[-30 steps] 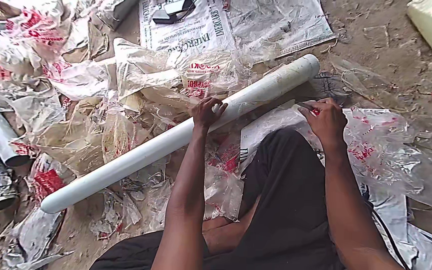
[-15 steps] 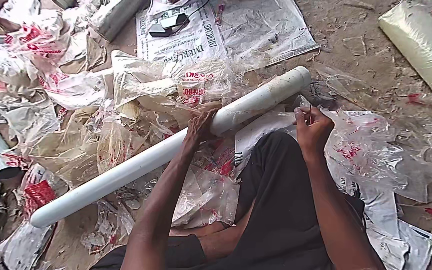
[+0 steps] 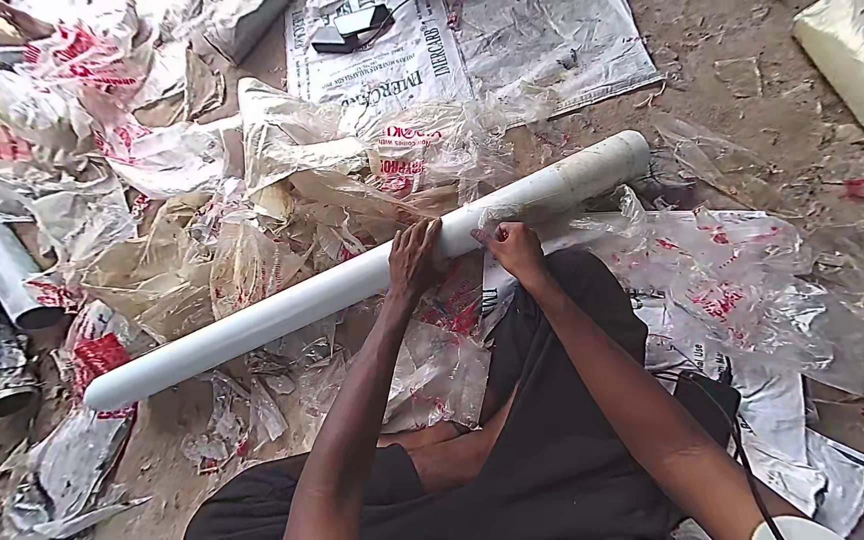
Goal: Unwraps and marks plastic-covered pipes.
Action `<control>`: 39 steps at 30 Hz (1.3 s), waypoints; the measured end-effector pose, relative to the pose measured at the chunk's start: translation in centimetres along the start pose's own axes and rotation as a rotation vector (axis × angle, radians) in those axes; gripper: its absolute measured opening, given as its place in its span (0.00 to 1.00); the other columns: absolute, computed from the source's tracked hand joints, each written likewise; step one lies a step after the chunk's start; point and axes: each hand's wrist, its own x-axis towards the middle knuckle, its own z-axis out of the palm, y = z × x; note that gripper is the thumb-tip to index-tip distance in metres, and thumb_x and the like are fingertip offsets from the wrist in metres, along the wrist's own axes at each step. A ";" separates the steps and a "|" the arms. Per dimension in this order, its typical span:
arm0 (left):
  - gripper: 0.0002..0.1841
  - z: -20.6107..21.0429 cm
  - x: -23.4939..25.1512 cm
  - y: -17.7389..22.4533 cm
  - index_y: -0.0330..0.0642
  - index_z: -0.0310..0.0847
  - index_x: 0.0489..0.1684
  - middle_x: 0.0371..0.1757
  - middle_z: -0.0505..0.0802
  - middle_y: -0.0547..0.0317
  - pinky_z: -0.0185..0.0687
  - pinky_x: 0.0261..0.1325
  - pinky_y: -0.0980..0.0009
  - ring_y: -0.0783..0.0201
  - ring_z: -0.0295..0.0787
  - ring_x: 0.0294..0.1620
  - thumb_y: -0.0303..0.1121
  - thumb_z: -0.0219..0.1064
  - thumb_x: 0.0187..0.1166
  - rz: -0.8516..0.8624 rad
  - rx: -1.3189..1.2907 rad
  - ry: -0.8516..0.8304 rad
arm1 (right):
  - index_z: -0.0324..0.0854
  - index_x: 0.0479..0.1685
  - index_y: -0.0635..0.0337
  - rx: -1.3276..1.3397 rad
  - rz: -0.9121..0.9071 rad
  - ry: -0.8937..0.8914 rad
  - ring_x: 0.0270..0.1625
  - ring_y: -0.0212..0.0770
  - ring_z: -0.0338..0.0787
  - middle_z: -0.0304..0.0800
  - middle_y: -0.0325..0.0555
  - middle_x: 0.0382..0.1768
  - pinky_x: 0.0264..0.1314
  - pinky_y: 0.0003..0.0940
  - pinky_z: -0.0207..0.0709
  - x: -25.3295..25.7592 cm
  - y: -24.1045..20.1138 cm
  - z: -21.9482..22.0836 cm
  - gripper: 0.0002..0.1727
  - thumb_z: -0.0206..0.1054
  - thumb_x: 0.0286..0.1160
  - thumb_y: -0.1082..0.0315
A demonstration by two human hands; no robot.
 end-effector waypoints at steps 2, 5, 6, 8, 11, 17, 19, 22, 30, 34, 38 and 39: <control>0.51 1.3 0.0 1.5 0.39 0.64 0.90 0.87 0.75 0.43 0.55 0.85 0.31 0.41 0.68 0.89 0.57 0.77 0.64 -0.029 0.021 0.003 | 0.81 0.31 0.65 -0.097 0.086 0.006 0.35 0.62 0.86 0.83 0.61 0.28 0.32 0.62 0.74 1.7 -1.5 0.1 0.40 0.62 0.75 0.28; 0.46 2.1 0.7 4.0 0.39 0.57 0.93 0.89 0.73 0.45 0.43 0.86 0.24 0.39 0.60 0.92 0.65 0.55 0.82 -0.116 -0.007 0.018 | 0.85 0.33 0.67 -0.245 0.108 0.074 0.46 0.62 0.92 0.90 0.62 0.38 0.43 0.62 0.78 3.5 -2.2 0.8 0.36 0.63 0.81 0.35; 0.44 2.4 1.2 4.6 0.41 0.59 0.92 0.88 0.74 0.46 0.41 0.87 0.25 0.40 0.60 0.92 0.67 0.50 0.85 -0.152 -0.017 0.036 | 0.85 0.35 0.67 -0.243 0.085 0.091 0.47 0.62 0.92 0.90 0.62 0.38 0.43 0.62 0.78 3.7 -2.1 1.1 0.32 0.62 0.85 0.41; 0.40 3.1 2.0 5.1 0.44 0.65 0.89 0.84 0.79 0.47 0.46 0.88 0.29 0.41 0.66 0.89 0.65 0.45 0.88 -0.204 -0.005 0.100 | 0.85 0.39 0.67 -0.229 0.036 0.092 0.48 0.64 0.92 0.91 0.64 0.40 0.45 0.63 0.79 3.8 -2.2 1.5 0.23 0.59 0.89 0.54; 0.36 3.9 2.3 4.9 0.46 0.70 0.85 0.79 0.84 0.50 0.54 0.86 0.35 0.45 0.73 0.85 0.62 0.47 0.89 -0.213 0.028 0.158 | 0.84 0.38 0.69 -0.215 -0.006 0.051 0.48 0.63 0.91 0.89 0.64 0.39 0.46 0.62 0.79 4.5 -2.6 1.6 0.19 0.59 0.88 0.60; 0.31 3.0 5.5 3.8 0.54 0.86 0.69 0.63 0.95 0.55 0.65 0.80 0.41 0.50 0.89 0.67 0.60 0.43 0.88 -0.345 0.010 0.065 | 0.78 0.28 0.71 0.029 -0.014 0.018 0.32 0.53 0.83 0.80 0.56 0.25 0.41 0.56 0.73 4.7 0.1 -0.6 0.18 0.62 0.84 0.64; 0.32 1.7 7.2 3.2 0.52 0.90 0.63 0.58 0.97 0.52 0.72 0.72 0.40 0.48 0.92 0.63 0.60 0.40 0.89 -0.390 -0.004 -0.038 | 0.75 0.26 0.66 0.142 0.036 0.030 0.22 0.45 0.76 0.73 0.49 0.19 0.31 0.47 0.70 2.9 1.4 -1.9 0.19 0.60 0.87 0.62; 0.39 -0.4 9.4 2.6 0.45 0.91 0.57 0.57 0.96 0.42 0.75 0.66 0.35 0.41 0.91 0.64 0.64 0.35 0.90 -0.461 -0.020 -0.233 | 0.75 0.31 0.57 0.297 0.039 0.052 0.11 0.35 0.66 0.72 0.41 0.15 0.15 0.32 0.60 0.5 2.9 -2.4 0.23 0.57 0.91 0.49; 0.36 -0.5 9.7 2.6 0.47 0.91 0.54 0.54 0.96 0.44 0.75 0.64 0.36 0.44 0.92 0.61 0.63 0.37 0.90 -0.475 -0.027 -0.211 | 0.91 0.53 0.64 0.149 -0.221 0.197 0.50 0.48 0.95 0.97 0.54 0.47 0.59 0.51 0.82 3.9 1.1 -1.4 0.17 0.54 0.86 0.75; 0.35 -0.1 9.6 2.5 0.51 0.91 0.55 0.54 0.97 0.47 0.76 0.63 0.38 0.45 0.93 0.61 0.63 0.38 0.89 -0.479 -0.021 -0.198 | 0.85 0.46 0.64 -0.063 -0.077 0.025 0.32 0.55 0.91 0.89 0.55 0.30 0.39 0.57 0.82 3.0 0.6 -0.2 0.21 0.55 0.93 0.55; 0.35 0.1 9.5 2.6 0.53 0.91 0.57 0.53 0.97 0.48 0.76 0.65 0.39 0.46 0.93 0.60 0.63 0.39 0.89 -0.484 -0.010 -0.173 | 0.92 0.50 0.62 -0.175 -0.058 0.016 0.57 0.61 0.90 0.89 0.61 0.58 0.53 0.63 0.80 3.5 -0.7 0.4 0.16 0.74 0.78 0.57; 0.34 0.3 9.3 2.6 0.53 0.91 0.57 0.53 0.97 0.49 0.76 0.65 0.39 0.46 0.93 0.60 0.63 0.39 0.89 -0.482 -0.004 -0.159 | 0.91 0.48 0.62 -0.182 -0.041 0.025 0.53 0.59 0.89 0.88 0.59 0.52 0.50 0.61 0.80 3.9 -1.0 0.9 0.21 0.73 0.78 0.50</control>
